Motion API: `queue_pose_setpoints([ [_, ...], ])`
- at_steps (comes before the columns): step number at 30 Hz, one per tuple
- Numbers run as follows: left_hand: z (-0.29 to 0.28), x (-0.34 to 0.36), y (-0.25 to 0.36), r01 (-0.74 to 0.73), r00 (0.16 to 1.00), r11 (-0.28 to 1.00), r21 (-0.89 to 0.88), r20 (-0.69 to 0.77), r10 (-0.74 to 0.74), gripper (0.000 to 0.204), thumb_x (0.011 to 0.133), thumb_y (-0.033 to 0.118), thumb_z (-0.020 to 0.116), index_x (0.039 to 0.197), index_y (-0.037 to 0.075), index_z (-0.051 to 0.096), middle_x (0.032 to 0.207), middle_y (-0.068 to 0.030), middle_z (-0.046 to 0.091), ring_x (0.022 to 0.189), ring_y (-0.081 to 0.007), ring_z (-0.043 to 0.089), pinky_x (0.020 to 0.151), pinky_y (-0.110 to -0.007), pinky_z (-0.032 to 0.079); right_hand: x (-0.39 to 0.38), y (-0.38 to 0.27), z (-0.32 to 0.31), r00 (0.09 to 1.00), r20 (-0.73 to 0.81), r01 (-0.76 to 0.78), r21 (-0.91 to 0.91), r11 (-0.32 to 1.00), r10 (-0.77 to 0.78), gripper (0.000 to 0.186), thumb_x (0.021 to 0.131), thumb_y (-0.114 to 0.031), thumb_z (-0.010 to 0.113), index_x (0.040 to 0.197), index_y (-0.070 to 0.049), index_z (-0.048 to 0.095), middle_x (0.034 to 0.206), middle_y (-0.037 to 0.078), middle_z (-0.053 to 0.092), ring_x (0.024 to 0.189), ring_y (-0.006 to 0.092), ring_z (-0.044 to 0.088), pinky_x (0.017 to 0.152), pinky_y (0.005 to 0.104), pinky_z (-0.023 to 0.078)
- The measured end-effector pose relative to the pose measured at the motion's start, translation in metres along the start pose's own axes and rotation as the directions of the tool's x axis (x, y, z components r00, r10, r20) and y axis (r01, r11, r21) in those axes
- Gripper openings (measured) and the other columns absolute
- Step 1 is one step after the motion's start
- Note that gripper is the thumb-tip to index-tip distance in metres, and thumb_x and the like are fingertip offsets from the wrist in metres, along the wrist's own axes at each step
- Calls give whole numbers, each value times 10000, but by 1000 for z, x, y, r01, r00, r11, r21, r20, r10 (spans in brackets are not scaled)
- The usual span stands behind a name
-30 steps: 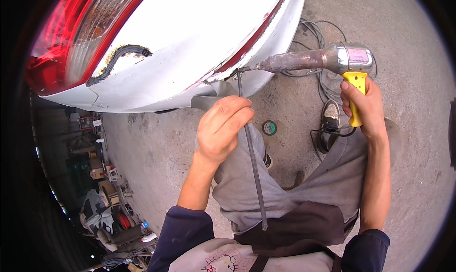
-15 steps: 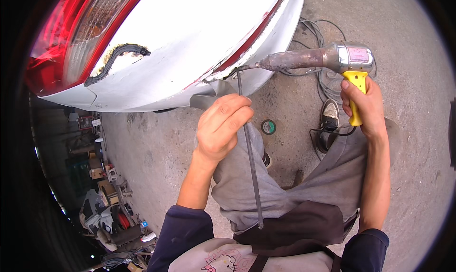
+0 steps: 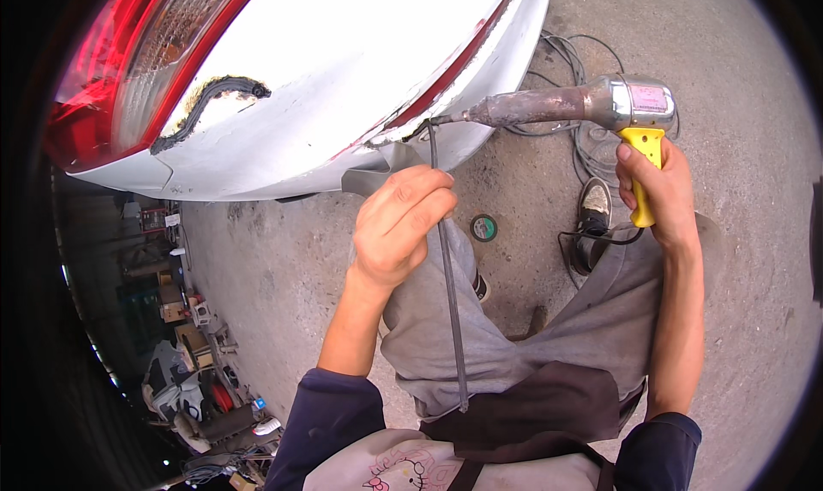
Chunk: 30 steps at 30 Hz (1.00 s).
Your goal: The person uses a heat gun and a metal rod to repair a damaged area on the rear bumper of a white car. They apply heat to the plastic and press the rod into the softened material to smooth the surface.
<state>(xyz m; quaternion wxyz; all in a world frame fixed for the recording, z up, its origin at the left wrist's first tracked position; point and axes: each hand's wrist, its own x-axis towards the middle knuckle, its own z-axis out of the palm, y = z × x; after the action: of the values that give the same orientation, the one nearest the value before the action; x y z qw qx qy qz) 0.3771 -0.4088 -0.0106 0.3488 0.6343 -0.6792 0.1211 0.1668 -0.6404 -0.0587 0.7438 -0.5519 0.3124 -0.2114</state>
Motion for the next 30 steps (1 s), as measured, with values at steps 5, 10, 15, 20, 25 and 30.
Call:
queue_pose_setpoints([
  [5, -1, -2, -2, -15, 1000, 1000, 5, 17, 15, 210, 638, -109, 646, 840, -53, 643, 907, -158, 677, 836, -311, 684, 732, -358, 563, 0, 0, 0, 1000, 0, 5, -5, 1000, -5, 205, 907, -177, 699, 913, -24, 563, 663, 14, 550, 495, 75, 485, 440, 230, 374],
  [10, 0, -2, -3, -18, 1000, 1000, 4, 20, 18, 206, 633, -98, 645, 834, -52, 642, 895, -156, 673, 834, -307, 684, 731, -353, 561, 0, 1, 0, 1000, -2, 6, -6, 1000, -6, 200, 909, -171, 695, 898, -24, 560, 653, 10, 546, 491, 72, 479, 440, 228, 365],
  [15, 0, -3, -4, -20, 1000, 1000, 4, 19, 20, 210, 625, -94, 643, 831, -53, 640, 893, -155, 672, 829, -303, 680, 729, -351, 560, 0, 0, 0, 1000, 4, 9, -7, 1000, -9, 200, 909, -175, 695, 881, -31, 560, 650, 8, 545, 487, 71, 475, 440, 228, 361],
  [20, 2, 0, -3, -20, 1000, 1000, 7, 10, 20, 212, 624, -95, 644, 832, -52, 639, 901, -155, 674, 831, -304, 680, 727, -347, 560, 1, 0, -1, 1000, 5, 9, -16, 1000, -9, 203, 909, -184, 695, 875, -35, 562, 647, 4, 542, 487, 71, 474, 442, 228, 358],
  [25, 2, 2, -3, -16, 1000, 1000, 6, 10, 16, 212, 626, -100, 647, 832, -51, 639, 908, -155, 677, 835, -305, 681, 725, -345, 562, 0, -1, 1, 1000, 0, 9, -16, 1000, -9, 201, 908, -187, 696, 876, -41, 563, 647, 1, 537, 490, 70, 471, 443, 228, 355],
  [30, 2, 1, -5, -23, 1000, 1000, -2, 8, 23, 221, 626, -102, 650, 841, -53, 640, 910, -157, 678, 837, -304, 680, 722, -344, 563, 0, 0, 0, 1000, 1, 6, -6, 1000, -6, 200, 910, -191, 698, 877, -47, 563, 647, 2, 534, 494, 71, 469, 448, 229, 356],
])
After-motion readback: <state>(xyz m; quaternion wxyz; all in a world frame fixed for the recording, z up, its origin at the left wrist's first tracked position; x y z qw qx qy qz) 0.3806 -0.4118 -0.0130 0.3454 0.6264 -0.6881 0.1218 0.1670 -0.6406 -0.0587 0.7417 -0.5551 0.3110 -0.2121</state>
